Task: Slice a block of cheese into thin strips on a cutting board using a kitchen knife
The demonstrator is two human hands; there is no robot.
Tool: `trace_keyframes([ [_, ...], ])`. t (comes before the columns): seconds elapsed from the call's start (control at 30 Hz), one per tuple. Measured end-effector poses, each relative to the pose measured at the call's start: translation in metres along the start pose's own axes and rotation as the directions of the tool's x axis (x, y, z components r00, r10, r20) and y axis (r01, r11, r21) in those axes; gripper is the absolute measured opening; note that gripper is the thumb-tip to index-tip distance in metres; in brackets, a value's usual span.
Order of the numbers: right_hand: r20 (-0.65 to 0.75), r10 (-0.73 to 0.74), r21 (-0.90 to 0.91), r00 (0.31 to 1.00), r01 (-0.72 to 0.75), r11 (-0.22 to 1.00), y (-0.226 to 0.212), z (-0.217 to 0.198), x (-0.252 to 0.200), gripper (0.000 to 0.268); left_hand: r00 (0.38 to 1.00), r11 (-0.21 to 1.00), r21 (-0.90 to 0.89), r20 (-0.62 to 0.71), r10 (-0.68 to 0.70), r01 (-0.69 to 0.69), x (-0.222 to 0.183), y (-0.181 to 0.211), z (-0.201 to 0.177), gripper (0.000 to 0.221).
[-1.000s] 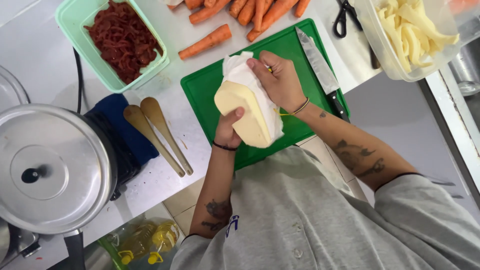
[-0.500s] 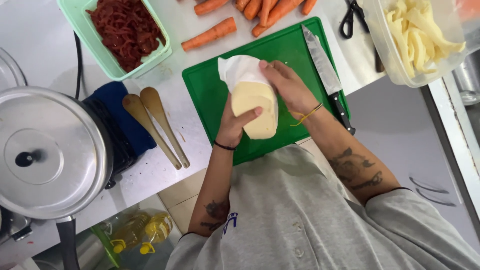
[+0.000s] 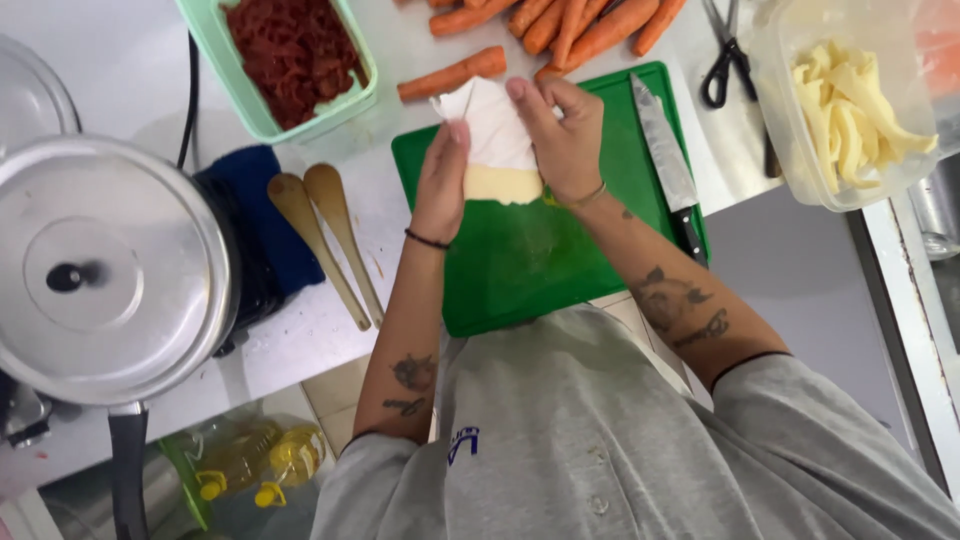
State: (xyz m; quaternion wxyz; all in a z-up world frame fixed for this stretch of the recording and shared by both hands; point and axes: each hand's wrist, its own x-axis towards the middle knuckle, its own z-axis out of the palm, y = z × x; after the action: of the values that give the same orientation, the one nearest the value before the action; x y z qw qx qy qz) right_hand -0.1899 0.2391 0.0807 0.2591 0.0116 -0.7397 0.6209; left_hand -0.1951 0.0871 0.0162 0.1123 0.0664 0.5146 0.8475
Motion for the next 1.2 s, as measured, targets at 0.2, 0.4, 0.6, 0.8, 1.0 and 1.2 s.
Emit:
trace_keyframes([
  [0.2,0.106,-0.019,0.009,0.994,0.018,1.000,0.012,0.016,0.013,0.059,0.988,0.978,-0.164,-0.064,-0.142,0.130,0.012,0.018,0.005,0.051],
  [0.4,0.300,-0.080,0.068,0.951,0.063,0.996,0.037,0.029,0.037,0.063,0.998,0.998,-0.050,0.058,-0.038,0.041,0.025,0.009,-0.021,0.026],
  [0.6,0.369,-0.113,0.125,0.923,0.071,0.990,0.015,0.041,0.049,0.061,0.906,0.917,0.396,0.371,-0.203,0.043,0.036,0.024,-0.029,0.029],
  [0.8,0.454,-0.109,0.063,0.884,0.090,0.994,0.024,0.027,0.051,0.063,0.923,0.919,0.085,-0.020,-0.385,0.386,0.027,0.045,-0.029,0.039],
  [1.0,0.441,-0.006,0.028,0.898,-0.007,1.000,0.037,0.006,0.043,0.063,0.964,0.960,-0.124,-0.056,-0.260,0.252,0.032,0.036,-0.030,0.048],
  [1.2,0.422,-0.083,0.107,0.903,0.041,0.993,0.003,-0.003,0.061,0.061,0.993,0.991,-0.074,0.044,-0.110,0.113,0.027,0.076,-0.009,0.051],
])
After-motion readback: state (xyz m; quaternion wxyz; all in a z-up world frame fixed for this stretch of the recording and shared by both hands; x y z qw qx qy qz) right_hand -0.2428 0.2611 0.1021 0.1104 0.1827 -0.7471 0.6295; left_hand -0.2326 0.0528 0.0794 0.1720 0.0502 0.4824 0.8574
